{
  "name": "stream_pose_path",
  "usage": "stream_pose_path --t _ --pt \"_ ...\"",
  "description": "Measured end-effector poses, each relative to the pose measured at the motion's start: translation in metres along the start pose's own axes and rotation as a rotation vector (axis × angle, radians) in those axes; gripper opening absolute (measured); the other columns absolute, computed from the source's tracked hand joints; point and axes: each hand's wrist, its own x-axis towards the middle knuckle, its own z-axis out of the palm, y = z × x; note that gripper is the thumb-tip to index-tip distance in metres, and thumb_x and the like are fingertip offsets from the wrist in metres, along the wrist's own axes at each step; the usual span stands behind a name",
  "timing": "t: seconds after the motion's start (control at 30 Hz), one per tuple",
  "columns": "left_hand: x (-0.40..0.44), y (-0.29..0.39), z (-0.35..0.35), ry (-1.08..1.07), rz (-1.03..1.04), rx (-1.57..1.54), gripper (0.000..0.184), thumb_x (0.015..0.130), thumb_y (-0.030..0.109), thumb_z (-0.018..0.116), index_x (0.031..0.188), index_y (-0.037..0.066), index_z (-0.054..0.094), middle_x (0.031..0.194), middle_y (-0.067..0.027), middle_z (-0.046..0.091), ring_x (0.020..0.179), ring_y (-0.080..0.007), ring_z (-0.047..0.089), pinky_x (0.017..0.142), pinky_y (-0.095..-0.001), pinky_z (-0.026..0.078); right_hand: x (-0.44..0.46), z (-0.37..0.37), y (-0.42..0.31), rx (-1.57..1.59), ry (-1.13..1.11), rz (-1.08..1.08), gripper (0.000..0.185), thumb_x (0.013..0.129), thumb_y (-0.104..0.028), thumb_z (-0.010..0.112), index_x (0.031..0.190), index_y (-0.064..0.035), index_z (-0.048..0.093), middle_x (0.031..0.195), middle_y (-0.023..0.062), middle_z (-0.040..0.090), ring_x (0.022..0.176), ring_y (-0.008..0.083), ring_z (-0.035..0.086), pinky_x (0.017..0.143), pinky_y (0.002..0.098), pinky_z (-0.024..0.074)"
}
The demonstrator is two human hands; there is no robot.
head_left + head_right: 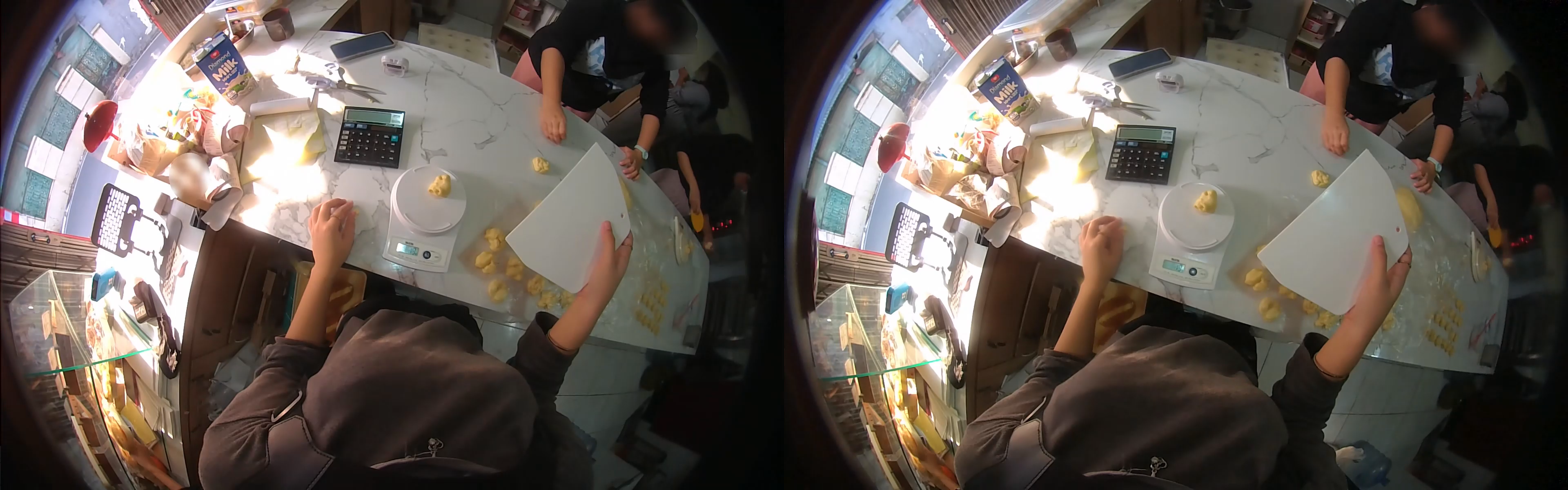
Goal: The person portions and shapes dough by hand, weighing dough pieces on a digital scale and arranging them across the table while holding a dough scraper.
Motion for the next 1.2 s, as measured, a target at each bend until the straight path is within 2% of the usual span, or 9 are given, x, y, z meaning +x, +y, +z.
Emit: stream_pose_path --t 0.3,0.4,0.6,0.7,0.87,0.97,1.07,1.17,1.2 --pt "-0.001 0.001 0.000 -0.009 -0.027 -0.025 0.013 0.075 0.013 0.064 0.087 0.007 0.066 0.097 -0.0045 0.059 0.095 -0.0253 0.052 0.084 -0.0384 0.038 0.000 -0.002 -0.001 0.022 0.009 -0.004 0.049 0.082 -0.016 0.061 0.122 0.0002 0.038 0.112 0.0115 0.050 0.102 0.0189 0.051 0.085 0.0303 0.0418" --pt "0.000 0.002 -0.001 -0.003 -0.019 -0.024 0.016 0.074 0.011 0.065 0.090 0.007 0.066 0.097 -0.0059 0.059 0.094 -0.0259 0.053 0.083 -0.0380 0.039 0.001 -0.004 0.001 0.032 0.006 -0.008 0.048 0.083 -0.016 0.061 0.122 0.0000 0.038 0.112 0.0113 0.050 0.101 0.0190 0.051 0.085 0.0305 0.0418" --pt "0.011 0.016 0.002 0.133 -0.035 -0.225 0.027 0.072 0.004 0.065 0.099 0.006 0.062 0.096 -0.0109 0.058 0.090 -0.0281 0.055 0.078 -0.0362 0.044 0.002 -0.006 0.004 0.047 0.001 -0.004 0.048 0.082 -0.015 0.061 0.122 0.0001 0.038 0.113 0.0114 0.050 0.101 0.0190 0.051 0.085 0.0303 0.0415" --pt "0.029 0.060 0.001 -0.114 -0.162 -0.517 0.029 0.073 0.005 0.065 0.102 0.005 0.061 0.097 -0.0116 0.058 0.090 -0.0276 0.055 0.079 -0.0351 0.045 0.001 -0.005 0.004 0.053 -0.004 0.014 0.048 0.082 -0.015 0.061 0.122 0.0002 0.039 0.113 0.0113 0.050 0.101 0.0190 0.051 0.086 0.0303 0.0414" --pt "0.059 0.099 0.027 -0.366 0.037 -0.468 0.032 0.074 0.011 0.065 0.106 0.006 0.060 0.099 -0.0100 0.057 0.091 -0.0281 0.055 0.079 -0.0354 0.046 0.000 -0.001 0.006 0.040 0.003 0.024 0.047 0.082 -0.015 0.061 0.121 -0.0005 0.039 0.113 0.0113 0.051 0.101 0.0185 0.051 0.086 0.0301 0.0411" --pt "0.067 0.108 0.040 -0.416 0.172 -0.342 0.031 0.074 0.013 0.065 0.104 0.007 0.061 0.099 -0.0092 0.057 0.089 -0.0281 0.055 0.079 -0.0361 0.046 0.003 -0.005 0.016 0.039 -0.008 0.044 0.048 0.082 -0.015 0.061 0.123 -0.0011 0.039 0.113 0.0114 0.050 0.101 0.0177 0.051 0.087 0.0297 0.0408" --pt "0.070 0.106 0.056 -0.394 0.217 -0.308 0.019 0.073 0.009 0.063 0.091 0.005 0.065 0.091 -0.0099 0.059 0.087 -0.0281 0.055 0.078 -0.0361 0.046 0.004 -0.002 0.028 0.072 -0.064 0.043 0.050 0.082 -0.014 0.061 0.124 -0.0015 0.038 0.115 0.0113 0.050 0.102 0.0175 0.050 0.088 0.0298 0.0404" --pt "0.071 0.102 0.062 -0.373 0.226 -0.301 0.014 0.075 0.005 0.061 0.088 0.003 0.066 0.089 -0.0109 0.061 0.086 -0.0281 0.057 0.076 -0.0351 0.047 -0.006 0.024 0.029 -0.069 -0.031 0.021 0.052 0.082 -0.014 0.062 0.125 0.0000 0.036 0.116 0.0118 0.049 0.103 0.0191 0.050 0.088 0.0313 0.0402" --pt "0.071 0.100 0.063 -0.363 0.226 -0.300 0.013 0.076 0.004 0.060 0.087 0.002 0.066 0.089 -0.0113 0.061 0.085 -0.0281 0.057 0.075 -0.0347 0.047 -0.009 0.034 0.032 -0.166 -0.028 0.001 0.053 0.082 -0.015 0.061 0.125 0.0015 0.035 0.118 0.0144 0.048 0.104 0.0219 0.050 0.089 0.0326 0.0398"
